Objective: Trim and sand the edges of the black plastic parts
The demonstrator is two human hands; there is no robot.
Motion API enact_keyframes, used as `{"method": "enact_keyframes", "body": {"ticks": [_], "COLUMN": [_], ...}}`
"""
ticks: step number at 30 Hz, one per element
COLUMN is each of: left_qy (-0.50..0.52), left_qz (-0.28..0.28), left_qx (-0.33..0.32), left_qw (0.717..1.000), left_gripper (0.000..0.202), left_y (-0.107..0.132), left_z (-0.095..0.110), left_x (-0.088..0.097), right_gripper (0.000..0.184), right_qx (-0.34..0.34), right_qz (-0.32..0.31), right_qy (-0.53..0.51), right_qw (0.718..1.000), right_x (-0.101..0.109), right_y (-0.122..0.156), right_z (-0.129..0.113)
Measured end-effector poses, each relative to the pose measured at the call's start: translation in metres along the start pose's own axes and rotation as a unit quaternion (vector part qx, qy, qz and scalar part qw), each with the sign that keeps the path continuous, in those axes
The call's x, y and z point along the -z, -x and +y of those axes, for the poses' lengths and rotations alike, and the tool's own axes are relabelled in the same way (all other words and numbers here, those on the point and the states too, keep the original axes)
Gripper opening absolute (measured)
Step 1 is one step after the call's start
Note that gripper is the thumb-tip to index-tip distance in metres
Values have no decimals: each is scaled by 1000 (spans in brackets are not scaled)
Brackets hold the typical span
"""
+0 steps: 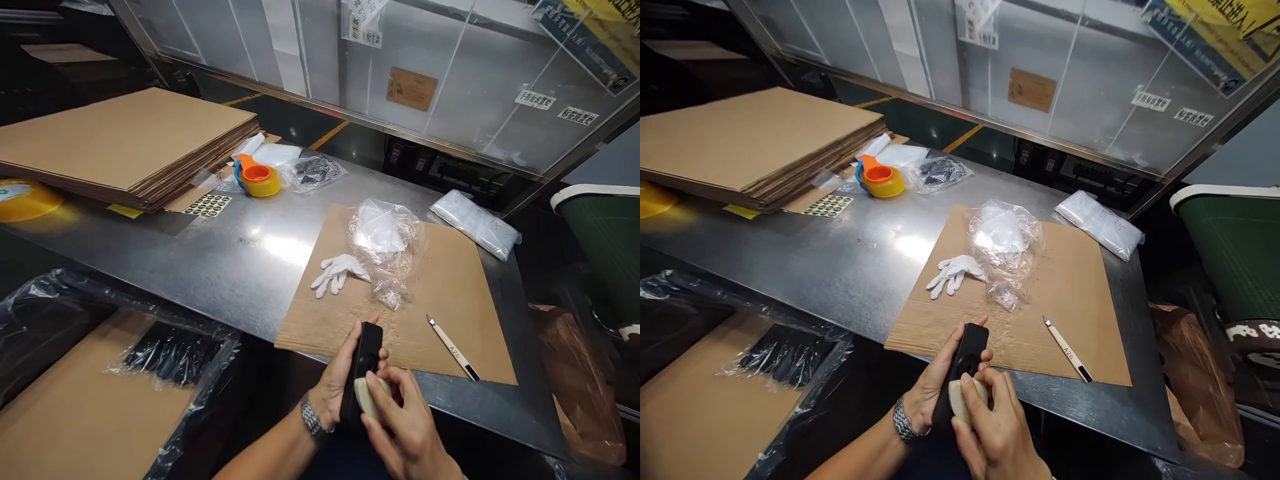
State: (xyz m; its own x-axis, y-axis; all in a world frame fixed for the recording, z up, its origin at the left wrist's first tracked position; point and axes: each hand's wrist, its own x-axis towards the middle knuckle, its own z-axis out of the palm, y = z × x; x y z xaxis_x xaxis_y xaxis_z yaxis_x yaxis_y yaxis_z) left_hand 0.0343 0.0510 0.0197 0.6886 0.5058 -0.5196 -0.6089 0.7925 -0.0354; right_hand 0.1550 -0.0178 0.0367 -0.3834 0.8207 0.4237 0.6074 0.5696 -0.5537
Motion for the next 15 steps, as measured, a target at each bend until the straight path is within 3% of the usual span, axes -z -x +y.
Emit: {"method": "enact_keyframes", "body": {"ticks": [4, 7, 10, 13, 15], "left_qy": [51, 49, 44, -30, -153], "left_qz": [43, 53, 55, 64, 80], "left_qx": [1, 9, -49, -151, -217], "left_qw": [998, 997, 996, 986, 961], "left_gripper": [33, 36, 35, 31, 47], "left_y": [-8, -8, 0, 9, 14], "left_z": [3, 8, 14, 14, 9], "left_x": [5, 8, 6, 3, 3], "right_gripper": [47, 54, 60, 59, 55], "right_qx": [51, 80, 81, 11, -61], "right_qz": [29, 26, 10, 41, 79], "right_qy": [-24, 17, 45, 77, 100], "right_qw": [998, 996, 996, 996, 990], "right_x": [-12, -15, -11, -7, -7], "right_y": [7, 16, 32, 41, 38], "right_z": [-2, 3, 23, 59, 87]}}
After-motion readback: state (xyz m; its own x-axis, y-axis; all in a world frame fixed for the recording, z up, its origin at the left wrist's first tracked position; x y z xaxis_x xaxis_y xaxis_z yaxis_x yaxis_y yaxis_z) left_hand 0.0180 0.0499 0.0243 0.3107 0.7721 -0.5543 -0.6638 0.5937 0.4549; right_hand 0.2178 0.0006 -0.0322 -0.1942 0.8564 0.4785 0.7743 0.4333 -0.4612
